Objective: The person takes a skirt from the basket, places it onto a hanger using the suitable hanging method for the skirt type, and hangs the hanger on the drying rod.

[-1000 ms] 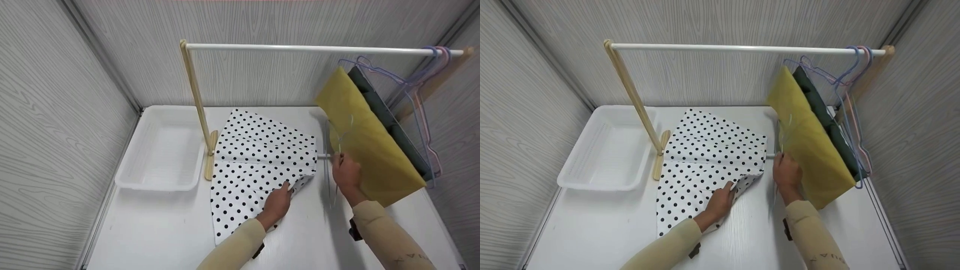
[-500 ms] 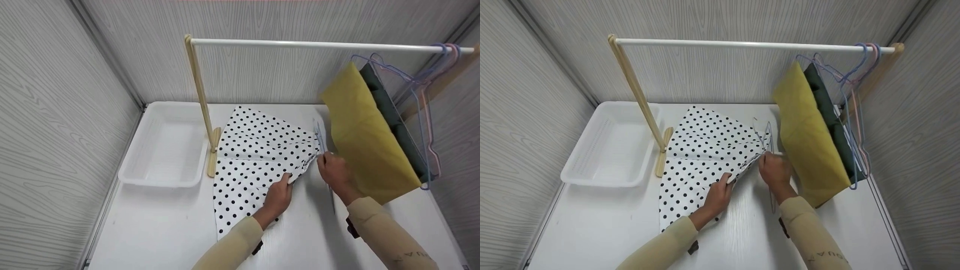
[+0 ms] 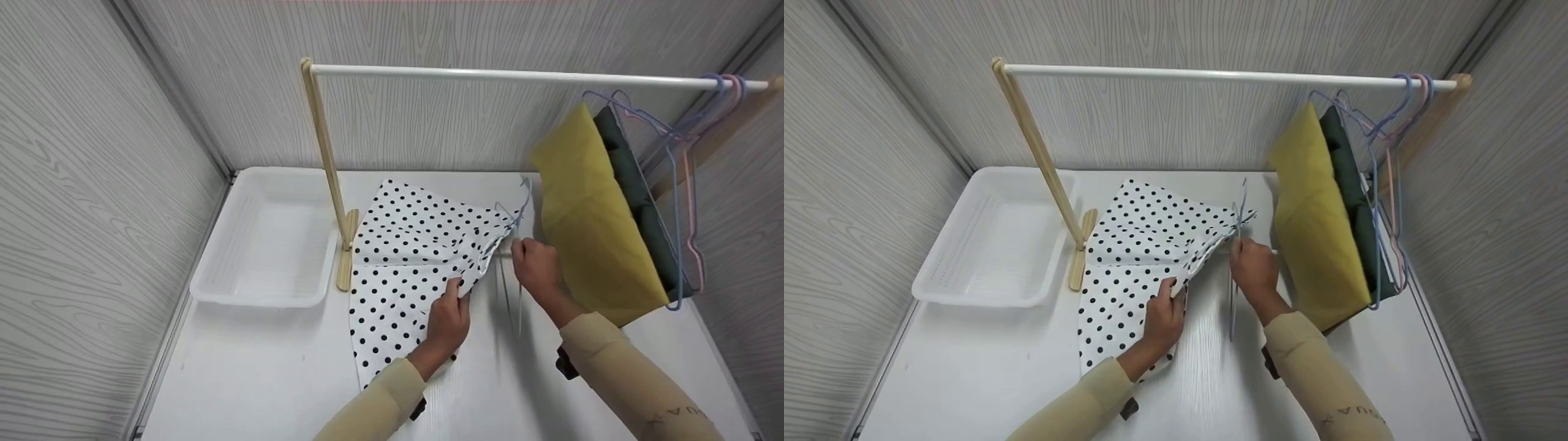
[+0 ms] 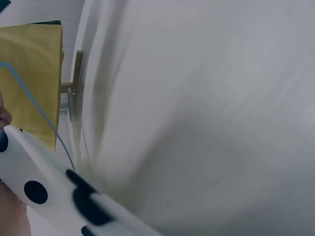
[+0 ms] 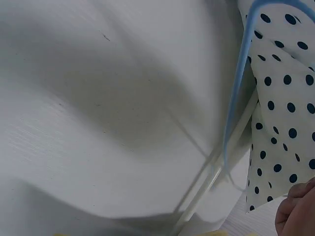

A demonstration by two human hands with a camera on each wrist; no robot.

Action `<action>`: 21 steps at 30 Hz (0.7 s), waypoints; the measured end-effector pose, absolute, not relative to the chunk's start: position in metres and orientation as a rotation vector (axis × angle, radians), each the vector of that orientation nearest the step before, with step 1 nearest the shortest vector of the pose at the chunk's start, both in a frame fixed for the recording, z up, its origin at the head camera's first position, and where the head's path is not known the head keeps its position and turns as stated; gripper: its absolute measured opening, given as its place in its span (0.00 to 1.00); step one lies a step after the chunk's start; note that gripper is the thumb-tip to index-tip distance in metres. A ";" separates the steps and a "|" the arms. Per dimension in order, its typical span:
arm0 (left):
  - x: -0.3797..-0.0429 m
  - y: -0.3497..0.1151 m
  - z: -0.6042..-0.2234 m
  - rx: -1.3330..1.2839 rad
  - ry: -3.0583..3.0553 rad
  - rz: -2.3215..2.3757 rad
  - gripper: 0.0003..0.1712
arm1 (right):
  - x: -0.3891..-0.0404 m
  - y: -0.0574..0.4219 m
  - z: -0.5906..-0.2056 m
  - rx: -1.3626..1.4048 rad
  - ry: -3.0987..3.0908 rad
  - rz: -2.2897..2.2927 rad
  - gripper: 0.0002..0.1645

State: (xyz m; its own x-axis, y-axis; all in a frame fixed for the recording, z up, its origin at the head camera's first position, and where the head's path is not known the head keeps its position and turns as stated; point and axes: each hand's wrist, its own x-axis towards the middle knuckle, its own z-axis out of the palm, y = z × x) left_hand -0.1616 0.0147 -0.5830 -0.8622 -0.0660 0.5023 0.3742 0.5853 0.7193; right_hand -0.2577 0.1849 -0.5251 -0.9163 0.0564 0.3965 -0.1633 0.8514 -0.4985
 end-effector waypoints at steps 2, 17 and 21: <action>-0.163 0.017 -0.583 -0.307 -2.385 -1.181 0.11 | -0.260 0.188 -0.523 0.079 -2.665 0.768 0.25; -0.175 0.037 -0.587 -0.856 -2.642 -0.410 0.11 | -0.262 0.173 -0.512 0.169 -2.812 1.035 0.25; -0.178 0.035 -0.583 -1.063 -2.765 -0.492 0.10 | -0.251 0.156 -0.523 0.259 -2.789 1.157 0.25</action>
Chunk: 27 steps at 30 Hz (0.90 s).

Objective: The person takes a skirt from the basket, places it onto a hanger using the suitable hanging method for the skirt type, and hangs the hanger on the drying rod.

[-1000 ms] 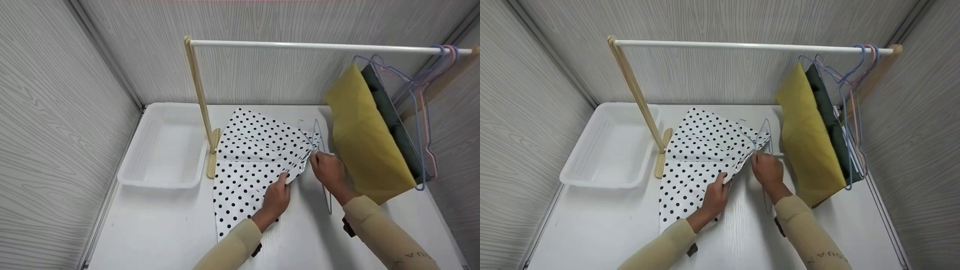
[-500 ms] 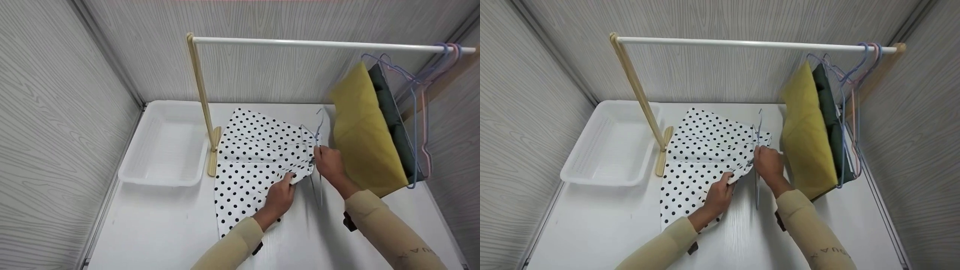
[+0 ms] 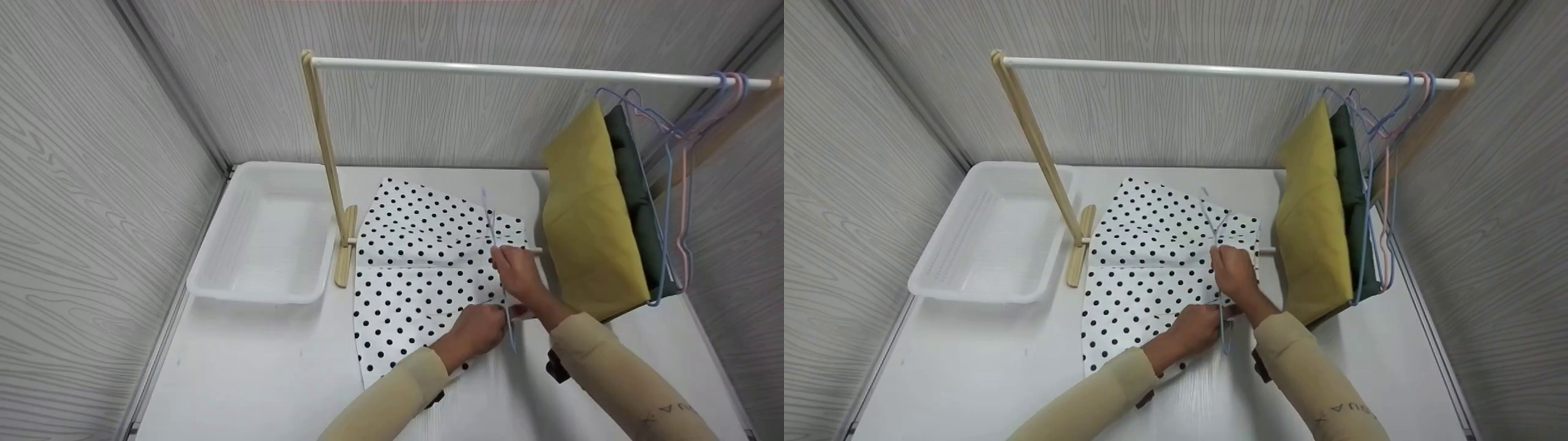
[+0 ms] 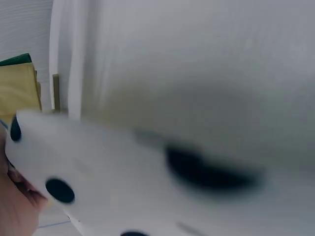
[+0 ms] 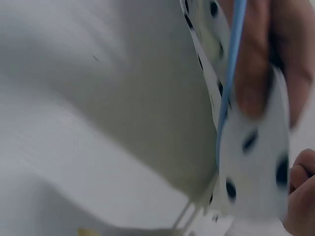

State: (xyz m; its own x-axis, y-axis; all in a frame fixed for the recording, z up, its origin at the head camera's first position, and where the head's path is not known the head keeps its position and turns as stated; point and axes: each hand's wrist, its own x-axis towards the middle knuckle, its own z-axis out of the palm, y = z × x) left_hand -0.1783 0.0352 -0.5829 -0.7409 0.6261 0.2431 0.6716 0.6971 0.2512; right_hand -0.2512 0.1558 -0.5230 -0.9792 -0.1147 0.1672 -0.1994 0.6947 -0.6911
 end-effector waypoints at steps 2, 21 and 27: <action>-0.178 0.030 -0.583 -1.213 -2.829 -0.590 0.16 | -0.243 0.151 -0.533 0.304 -2.785 1.159 0.25; -0.239 -0.016 -0.549 -0.281 -2.861 -1.228 0.14 | -0.208 0.155 -0.583 0.492 -2.674 0.609 0.18; -0.251 0.010 -0.547 -0.216 -2.913 -1.109 0.15 | -0.200 0.163 -0.596 0.717 -2.554 0.473 0.17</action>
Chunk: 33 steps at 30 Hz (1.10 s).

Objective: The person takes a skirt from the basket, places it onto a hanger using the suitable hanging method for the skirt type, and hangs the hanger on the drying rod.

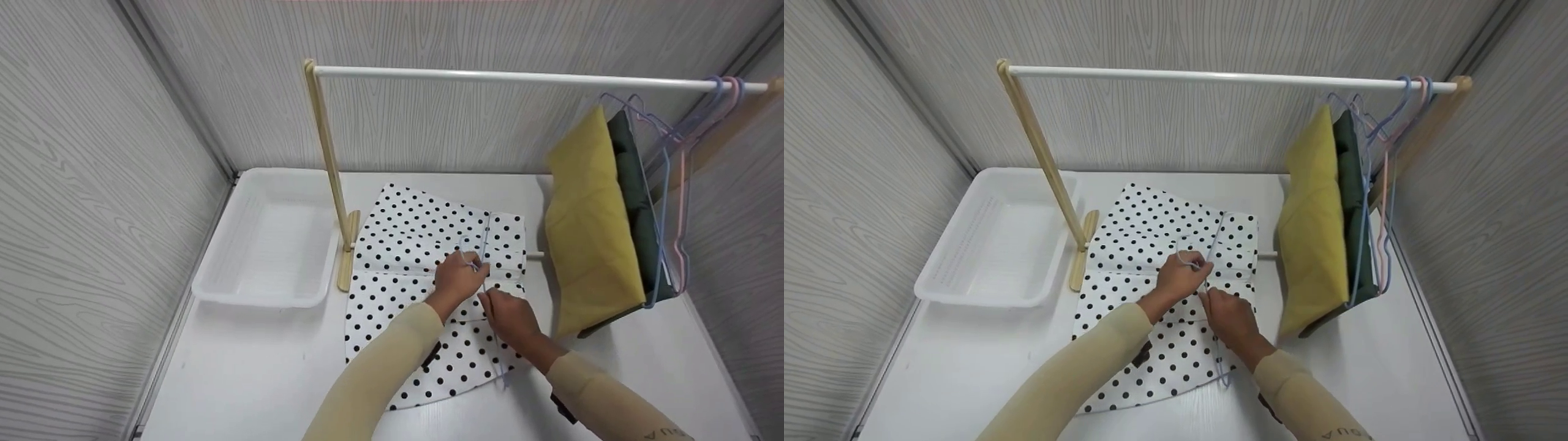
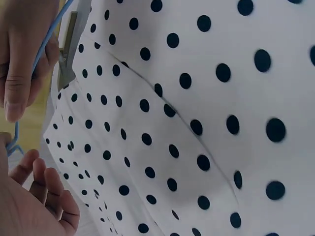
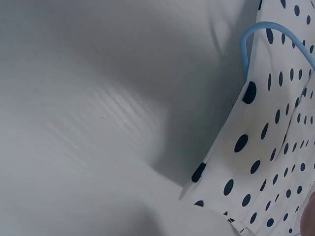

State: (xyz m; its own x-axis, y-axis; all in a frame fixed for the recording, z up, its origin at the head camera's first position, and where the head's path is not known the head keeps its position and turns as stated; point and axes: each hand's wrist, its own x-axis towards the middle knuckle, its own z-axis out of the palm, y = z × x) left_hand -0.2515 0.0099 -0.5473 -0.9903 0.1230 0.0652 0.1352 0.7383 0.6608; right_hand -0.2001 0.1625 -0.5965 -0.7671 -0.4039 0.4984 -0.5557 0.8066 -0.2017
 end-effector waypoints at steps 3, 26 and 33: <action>-0.254 0.026 -0.552 -0.225 -2.836 -1.044 0.18 | -0.211 0.179 -0.606 0.760 -2.491 0.453 0.18; -0.256 0.002 -0.552 -0.226 -2.876 -1.141 0.27 | -0.243 0.175 -0.671 -0.241 -2.834 0.535 0.18; -0.261 -0.009 -0.541 -0.284 -2.898 -1.087 0.28 | -0.236 0.189 -0.674 -0.149 -2.779 0.527 0.11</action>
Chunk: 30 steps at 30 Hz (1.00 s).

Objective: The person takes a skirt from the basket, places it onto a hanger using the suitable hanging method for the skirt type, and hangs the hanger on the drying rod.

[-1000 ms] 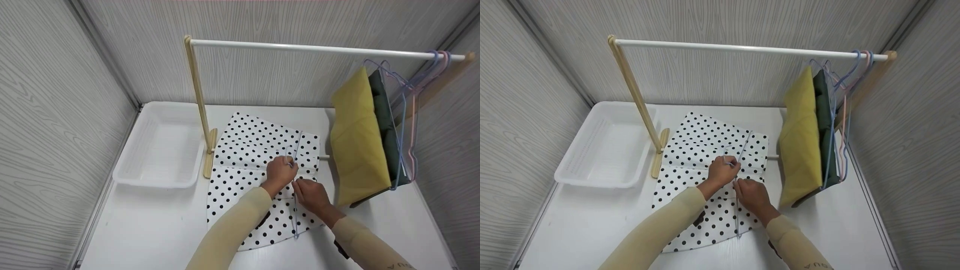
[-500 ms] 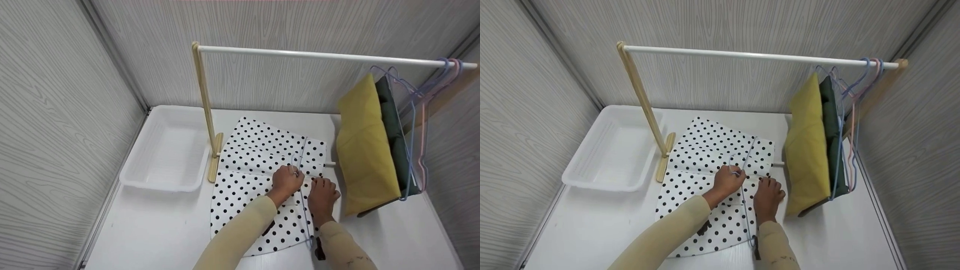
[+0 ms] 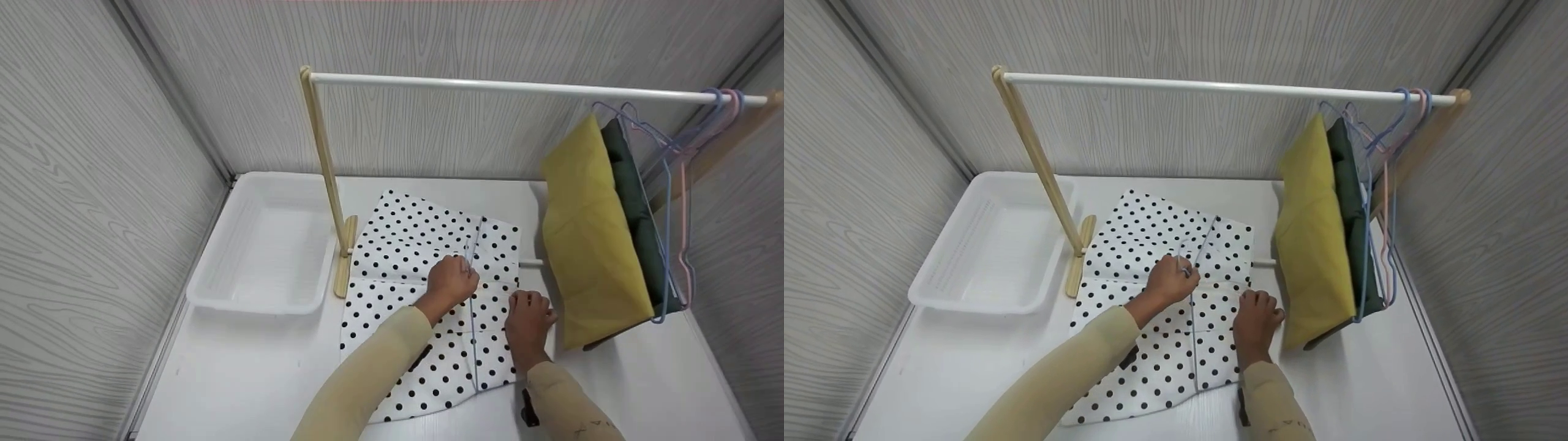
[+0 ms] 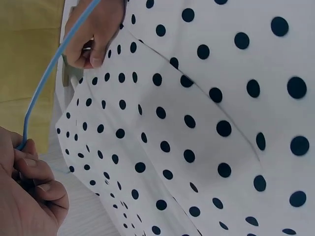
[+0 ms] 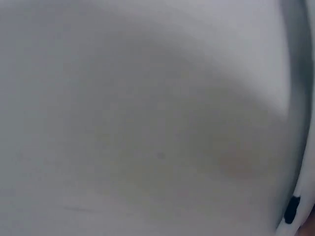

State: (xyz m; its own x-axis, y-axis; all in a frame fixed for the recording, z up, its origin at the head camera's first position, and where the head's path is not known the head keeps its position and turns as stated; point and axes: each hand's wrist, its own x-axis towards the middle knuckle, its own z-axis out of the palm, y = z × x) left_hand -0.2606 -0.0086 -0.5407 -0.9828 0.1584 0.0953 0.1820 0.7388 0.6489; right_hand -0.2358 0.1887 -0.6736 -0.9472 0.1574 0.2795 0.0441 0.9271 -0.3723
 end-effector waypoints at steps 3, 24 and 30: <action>-0.263 -0.016 -0.537 -0.292 -2.925 -1.049 0.27 | -0.236 0.191 -0.674 -0.070 -2.740 0.477 0.08; -0.250 -0.009 -0.562 -0.051 -2.759 -0.711 0.22 | -0.258 0.165 -0.662 0.567 -2.686 0.314 0.03; -0.250 -0.010 -0.544 -0.090 -2.853 -0.823 0.15 | -0.256 0.155 -0.668 0.240 -2.816 0.528 0.11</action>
State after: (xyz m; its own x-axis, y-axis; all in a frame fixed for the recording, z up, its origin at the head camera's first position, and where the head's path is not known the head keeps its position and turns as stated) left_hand -0.2499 -0.0096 -0.5443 -0.9835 0.0108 0.1804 0.1053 0.8456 0.5233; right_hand -0.2555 0.1549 -0.6680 -0.9509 -0.1126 0.2884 -0.2094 0.9200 -0.3312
